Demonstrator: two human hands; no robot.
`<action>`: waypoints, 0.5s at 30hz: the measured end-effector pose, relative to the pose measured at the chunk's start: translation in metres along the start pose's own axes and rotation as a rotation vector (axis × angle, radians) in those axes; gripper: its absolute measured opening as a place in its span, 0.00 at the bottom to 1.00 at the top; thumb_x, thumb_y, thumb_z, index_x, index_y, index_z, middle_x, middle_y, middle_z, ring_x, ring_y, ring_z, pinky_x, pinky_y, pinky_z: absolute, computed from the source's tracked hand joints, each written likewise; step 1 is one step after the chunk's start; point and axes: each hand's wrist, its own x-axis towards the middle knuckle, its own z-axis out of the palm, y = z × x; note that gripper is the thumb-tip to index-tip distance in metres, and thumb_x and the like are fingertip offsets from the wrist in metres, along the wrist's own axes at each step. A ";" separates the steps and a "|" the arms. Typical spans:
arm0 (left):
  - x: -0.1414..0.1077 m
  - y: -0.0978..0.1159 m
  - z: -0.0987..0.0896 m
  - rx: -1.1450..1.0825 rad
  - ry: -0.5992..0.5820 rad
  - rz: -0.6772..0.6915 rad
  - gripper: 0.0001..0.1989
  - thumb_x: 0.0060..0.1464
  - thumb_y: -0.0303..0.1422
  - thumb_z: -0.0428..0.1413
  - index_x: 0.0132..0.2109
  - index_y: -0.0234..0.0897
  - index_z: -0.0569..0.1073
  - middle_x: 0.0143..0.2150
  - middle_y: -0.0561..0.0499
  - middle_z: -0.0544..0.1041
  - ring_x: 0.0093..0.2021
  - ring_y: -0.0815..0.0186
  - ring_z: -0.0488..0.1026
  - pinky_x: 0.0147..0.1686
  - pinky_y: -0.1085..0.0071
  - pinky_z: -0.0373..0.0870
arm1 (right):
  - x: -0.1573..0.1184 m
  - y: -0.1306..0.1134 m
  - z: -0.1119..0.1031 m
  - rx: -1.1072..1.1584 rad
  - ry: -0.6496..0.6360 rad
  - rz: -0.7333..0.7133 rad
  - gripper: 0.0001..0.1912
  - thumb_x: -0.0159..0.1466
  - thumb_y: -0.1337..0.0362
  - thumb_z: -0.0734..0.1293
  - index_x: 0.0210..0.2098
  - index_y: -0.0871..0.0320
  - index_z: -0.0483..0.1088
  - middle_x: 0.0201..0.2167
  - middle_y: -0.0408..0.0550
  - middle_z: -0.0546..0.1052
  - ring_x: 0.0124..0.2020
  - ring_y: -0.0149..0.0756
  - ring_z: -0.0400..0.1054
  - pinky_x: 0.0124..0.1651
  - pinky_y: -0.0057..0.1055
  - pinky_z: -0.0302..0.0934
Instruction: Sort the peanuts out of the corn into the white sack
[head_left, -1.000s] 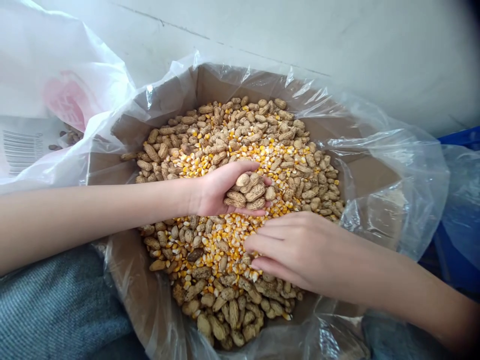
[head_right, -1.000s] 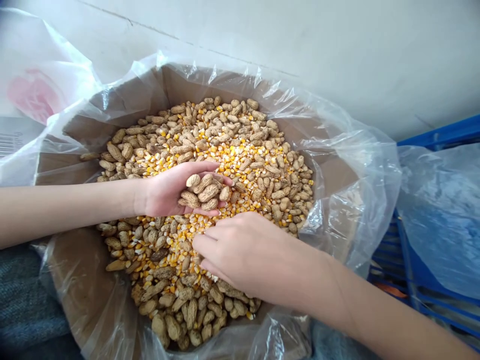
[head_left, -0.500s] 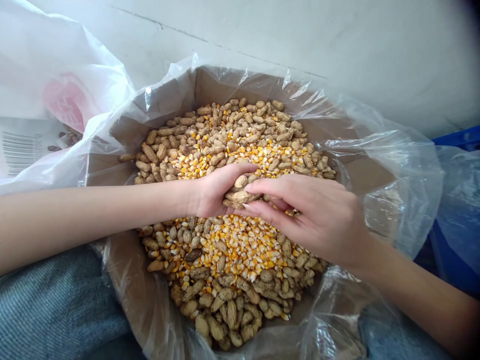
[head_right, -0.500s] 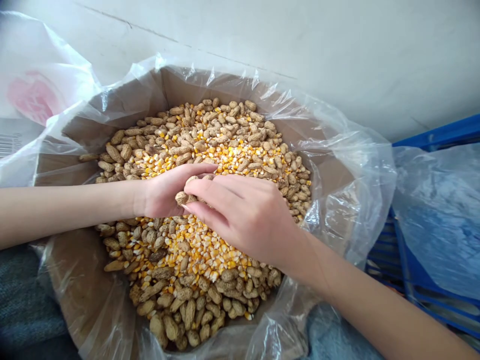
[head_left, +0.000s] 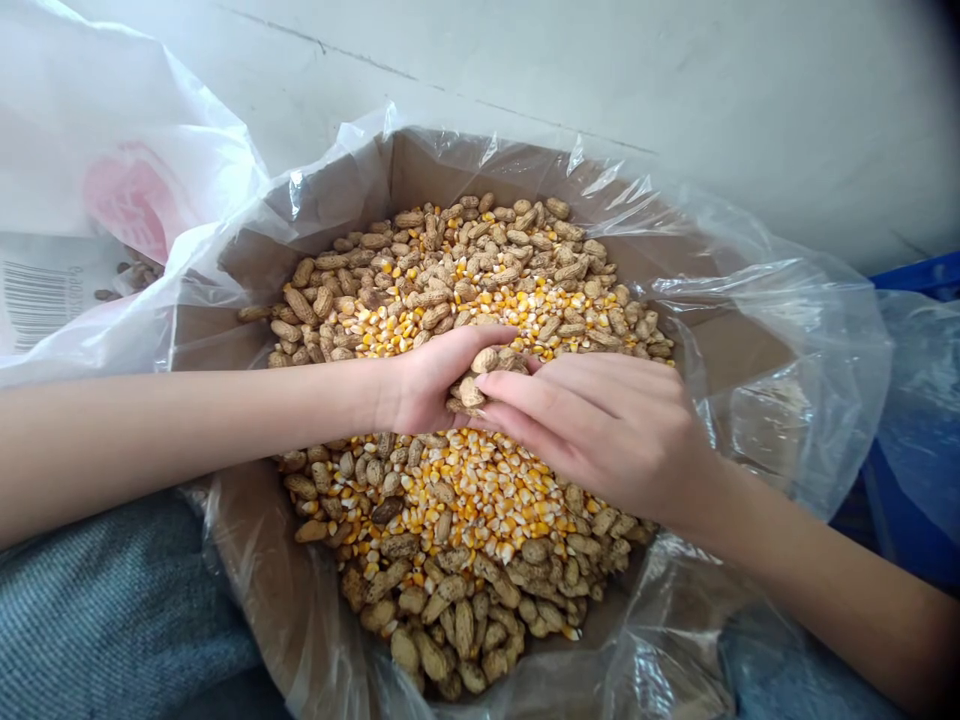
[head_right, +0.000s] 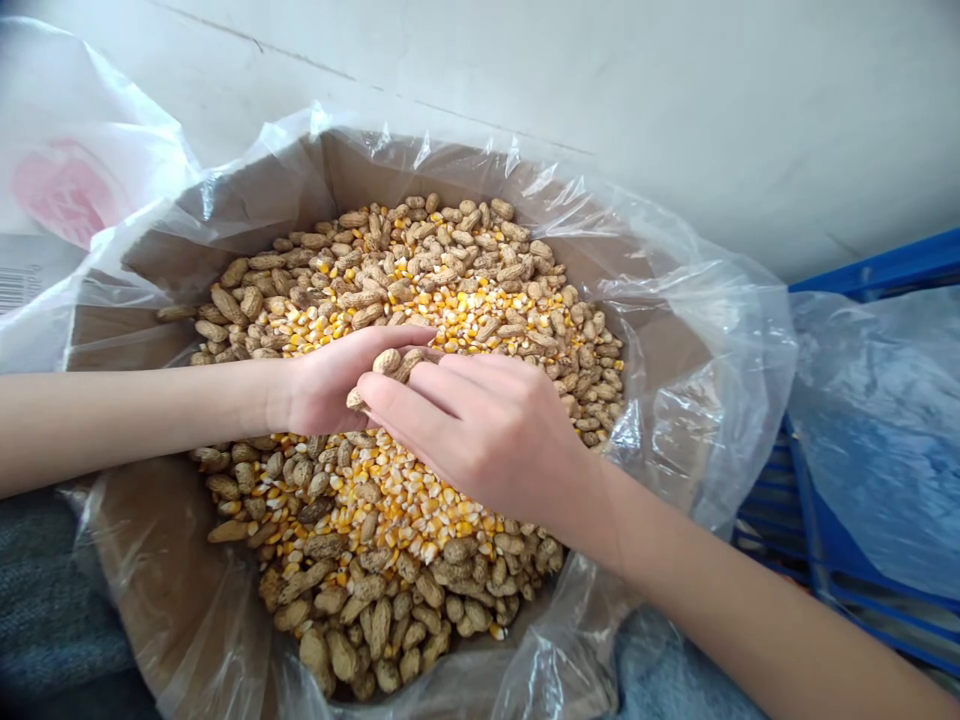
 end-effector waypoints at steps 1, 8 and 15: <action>0.000 0.000 0.000 -0.002 -0.001 0.001 0.11 0.50 0.34 0.45 0.25 0.33 0.65 0.16 0.55 0.67 0.16 0.74 0.65 0.15 0.80 0.63 | 0.000 0.000 0.000 -0.006 -0.001 -0.002 0.08 0.59 0.66 0.57 0.37 0.57 0.65 0.23 0.41 0.70 0.25 0.26 0.62 0.30 0.25 0.53; 0.001 -0.001 0.000 -0.010 0.026 0.002 0.10 0.49 0.34 0.46 0.26 0.33 0.65 0.16 0.55 0.67 0.15 0.74 0.64 0.15 0.79 0.64 | 0.000 0.001 0.004 -0.039 -0.014 0.001 0.09 0.59 0.66 0.57 0.38 0.58 0.65 0.22 0.41 0.69 0.24 0.25 0.61 0.29 0.25 0.52; 0.000 -0.001 0.001 0.009 0.009 0.007 0.12 0.50 0.35 0.45 0.28 0.32 0.68 0.19 0.52 0.69 0.20 0.72 0.67 0.18 0.78 0.64 | 0.000 0.001 -0.005 0.020 -0.063 -0.033 0.10 0.60 0.66 0.56 0.40 0.58 0.63 0.21 0.40 0.67 0.23 0.24 0.59 0.27 0.24 0.51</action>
